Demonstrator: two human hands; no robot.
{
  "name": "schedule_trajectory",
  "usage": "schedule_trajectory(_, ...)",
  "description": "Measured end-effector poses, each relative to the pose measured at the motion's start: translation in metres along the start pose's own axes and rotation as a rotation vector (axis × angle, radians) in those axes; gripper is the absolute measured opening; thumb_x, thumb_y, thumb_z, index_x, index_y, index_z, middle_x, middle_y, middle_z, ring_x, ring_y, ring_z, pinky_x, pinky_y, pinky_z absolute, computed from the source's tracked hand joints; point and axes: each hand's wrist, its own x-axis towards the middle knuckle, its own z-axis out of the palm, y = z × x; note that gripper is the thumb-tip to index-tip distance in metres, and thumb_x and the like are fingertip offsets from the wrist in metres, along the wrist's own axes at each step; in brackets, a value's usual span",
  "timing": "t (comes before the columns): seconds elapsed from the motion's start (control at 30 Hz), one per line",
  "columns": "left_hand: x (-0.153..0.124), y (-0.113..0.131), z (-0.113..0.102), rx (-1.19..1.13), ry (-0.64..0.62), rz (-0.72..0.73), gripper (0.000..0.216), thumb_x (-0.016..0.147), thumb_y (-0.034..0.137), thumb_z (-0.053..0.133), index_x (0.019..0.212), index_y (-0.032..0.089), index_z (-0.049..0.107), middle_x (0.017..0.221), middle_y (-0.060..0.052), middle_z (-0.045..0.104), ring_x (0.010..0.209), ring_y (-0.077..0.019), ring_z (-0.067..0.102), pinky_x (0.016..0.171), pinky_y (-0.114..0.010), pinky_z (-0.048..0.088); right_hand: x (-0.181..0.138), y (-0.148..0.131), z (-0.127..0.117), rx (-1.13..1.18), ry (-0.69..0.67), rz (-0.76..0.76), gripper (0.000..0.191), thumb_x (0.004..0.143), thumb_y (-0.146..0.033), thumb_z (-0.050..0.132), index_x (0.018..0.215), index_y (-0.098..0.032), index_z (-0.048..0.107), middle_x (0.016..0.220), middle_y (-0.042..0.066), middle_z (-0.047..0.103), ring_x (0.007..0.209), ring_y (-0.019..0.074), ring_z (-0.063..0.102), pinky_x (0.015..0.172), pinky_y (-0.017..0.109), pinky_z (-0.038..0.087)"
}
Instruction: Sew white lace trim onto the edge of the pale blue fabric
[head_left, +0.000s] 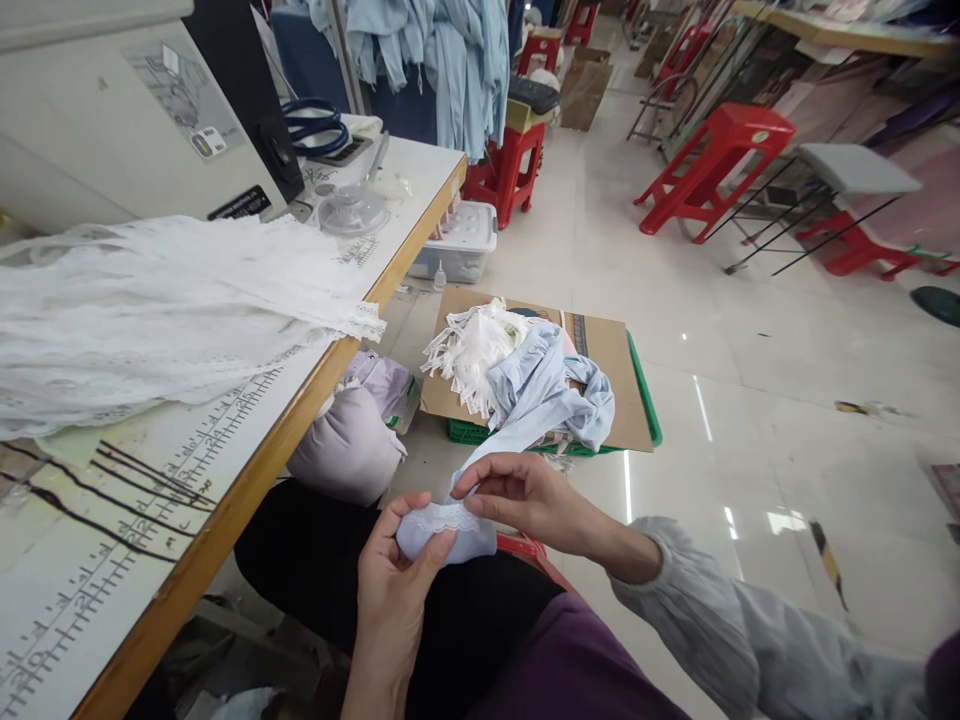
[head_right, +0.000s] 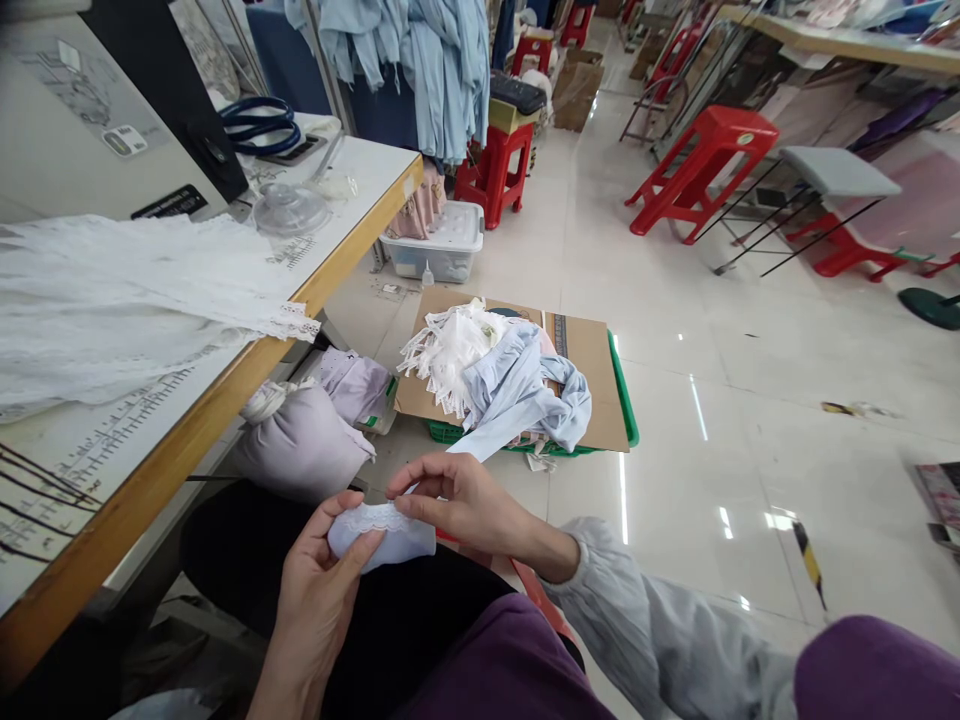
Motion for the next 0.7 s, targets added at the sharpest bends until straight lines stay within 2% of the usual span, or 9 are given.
schedule_trajectory(0.23, -0.0017, 0.0012, -0.0013, 0.012, -0.003, -0.003, 0.06, 0.049, 0.035, 0.09, 0.097, 0.016, 0.059, 0.072, 0.0, 0.067, 0.064, -0.0105, 0.061, 0.063, -0.019, 0.05, 0.0008, 0.0006, 0.001, 0.053, -0.002, 0.007, 0.029, 0.08, -0.039, 0.074, 0.094, -0.014, 0.066, 0.087, 0.004, 0.066, 0.076, 0.0118, 0.061, 0.067, 0.023, 0.048)
schedule_trajectory(0.7, 0.0024, -0.0016, -0.0026, 0.038, -0.029, -0.018, 0.062, 0.049, 0.032, 0.09, 0.099, 0.016, 0.057, 0.071, 0.002, 0.065, 0.061, -0.0096, 0.058, 0.06, -0.018, 0.048, 0.003, 0.0036, 0.0, 0.058, 0.01, -0.004, 0.029, 0.079, -0.039, 0.074, 0.093, -0.014, 0.066, 0.084, 0.003, 0.066, 0.072, 0.011, 0.061, 0.066, 0.023, 0.048)
